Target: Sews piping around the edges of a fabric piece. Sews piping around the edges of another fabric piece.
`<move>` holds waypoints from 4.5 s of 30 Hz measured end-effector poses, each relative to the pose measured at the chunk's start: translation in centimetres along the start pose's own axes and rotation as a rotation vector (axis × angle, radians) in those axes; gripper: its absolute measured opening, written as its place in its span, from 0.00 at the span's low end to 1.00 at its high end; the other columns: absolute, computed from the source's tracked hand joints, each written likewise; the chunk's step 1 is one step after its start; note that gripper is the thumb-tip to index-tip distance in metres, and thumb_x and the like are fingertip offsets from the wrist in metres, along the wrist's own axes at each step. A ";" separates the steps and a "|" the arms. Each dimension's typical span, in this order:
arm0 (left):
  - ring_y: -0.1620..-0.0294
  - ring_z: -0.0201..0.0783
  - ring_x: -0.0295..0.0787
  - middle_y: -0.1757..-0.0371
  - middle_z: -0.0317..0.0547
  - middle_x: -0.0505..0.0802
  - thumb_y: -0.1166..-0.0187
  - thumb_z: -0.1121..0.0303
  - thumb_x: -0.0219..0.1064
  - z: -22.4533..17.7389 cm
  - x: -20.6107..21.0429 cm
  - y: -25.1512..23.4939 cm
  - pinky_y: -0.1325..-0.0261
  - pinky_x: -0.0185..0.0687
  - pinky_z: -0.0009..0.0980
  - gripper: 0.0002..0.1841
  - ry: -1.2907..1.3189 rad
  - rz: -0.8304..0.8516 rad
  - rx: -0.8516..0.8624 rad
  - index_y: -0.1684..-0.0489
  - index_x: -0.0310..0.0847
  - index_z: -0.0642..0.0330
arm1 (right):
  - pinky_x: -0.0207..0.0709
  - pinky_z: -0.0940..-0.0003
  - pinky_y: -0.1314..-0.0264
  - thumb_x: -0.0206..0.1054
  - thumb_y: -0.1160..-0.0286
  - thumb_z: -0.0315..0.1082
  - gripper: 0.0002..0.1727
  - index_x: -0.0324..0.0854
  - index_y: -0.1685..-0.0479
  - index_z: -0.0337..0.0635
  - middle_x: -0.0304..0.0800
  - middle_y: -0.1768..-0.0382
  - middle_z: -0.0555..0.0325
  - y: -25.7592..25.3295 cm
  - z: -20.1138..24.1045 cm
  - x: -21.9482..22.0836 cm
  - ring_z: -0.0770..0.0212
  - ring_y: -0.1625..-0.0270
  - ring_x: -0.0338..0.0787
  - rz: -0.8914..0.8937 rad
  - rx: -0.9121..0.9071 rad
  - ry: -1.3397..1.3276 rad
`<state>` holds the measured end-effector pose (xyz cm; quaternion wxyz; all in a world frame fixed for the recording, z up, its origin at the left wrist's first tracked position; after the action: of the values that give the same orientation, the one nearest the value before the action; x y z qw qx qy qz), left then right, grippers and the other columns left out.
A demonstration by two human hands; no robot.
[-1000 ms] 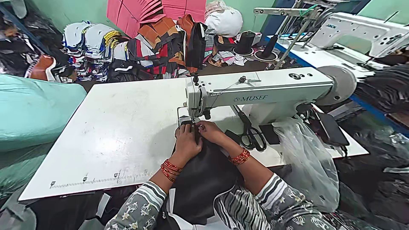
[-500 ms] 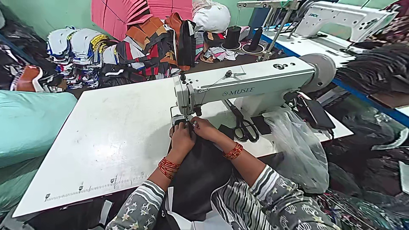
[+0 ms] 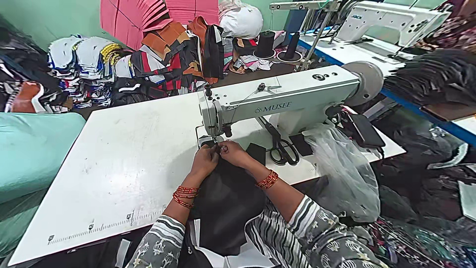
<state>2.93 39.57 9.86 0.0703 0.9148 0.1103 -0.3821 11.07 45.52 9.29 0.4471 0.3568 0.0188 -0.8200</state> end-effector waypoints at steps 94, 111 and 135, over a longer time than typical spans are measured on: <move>0.07 0.59 0.57 0.13 0.67 0.70 0.09 0.60 0.53 0.5 1.2 2.2 0.06 0.48 0.46 0.27 -0.344 0.231 0.279 0.18 0.70 0.71 | 0.72 0.50 0.26 0.53 0.16 0.25 0.24 0.73 0.21 0.34 0.86 0.39 0.37 1.4 -0.9 -1.6 0.44 0.34 0.85 -0.059 0.049 0.216; 0.24 0.63 0.78 0.24 0.66 0.79 0.11 0.69 0.56 -1.7 2.4 0.6 0.24 0.71 0.60 0.27 -0.416 0.516 -0.044 0.12 0.62 0.54 | 0.73 0.56 0.32 0.59 0.19 0.25 0.25 0.73 0.21 0.34 0.86 0.42 0.40 1.3 -1.1 -1.2 0.50 0.42 0.84 0.096 -0.047 0.103; 0.28 0.61 0.84 0.35 0.64 0.89 0.05 0.48 0.40 -2.4 1.7 -1.2 0.27 0.72 0.64 0.31 -0.354 0.369 -0.221 0.37 0.85 0.65 | 0.67 0.45 0.22 0.62 0.19 0.28 0.23 0.75 0.24 0.35 0.84 0.34 0.37 0.0 0.0 -3.0 0.42 0.28 0.80 0.179 -0.045 0.242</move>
<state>5.42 41.49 10.33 0.2562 0.8251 -0.0310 -0.5026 12.09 47.68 11.08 0.5208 0.4431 0.0587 -0.7273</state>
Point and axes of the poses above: each hand's wrist, its own y-axis away from the middle knuckle, its own x-axis out of the palm, z = x × y, the point moved 10 cm from there along -y, towards the middle knuckle
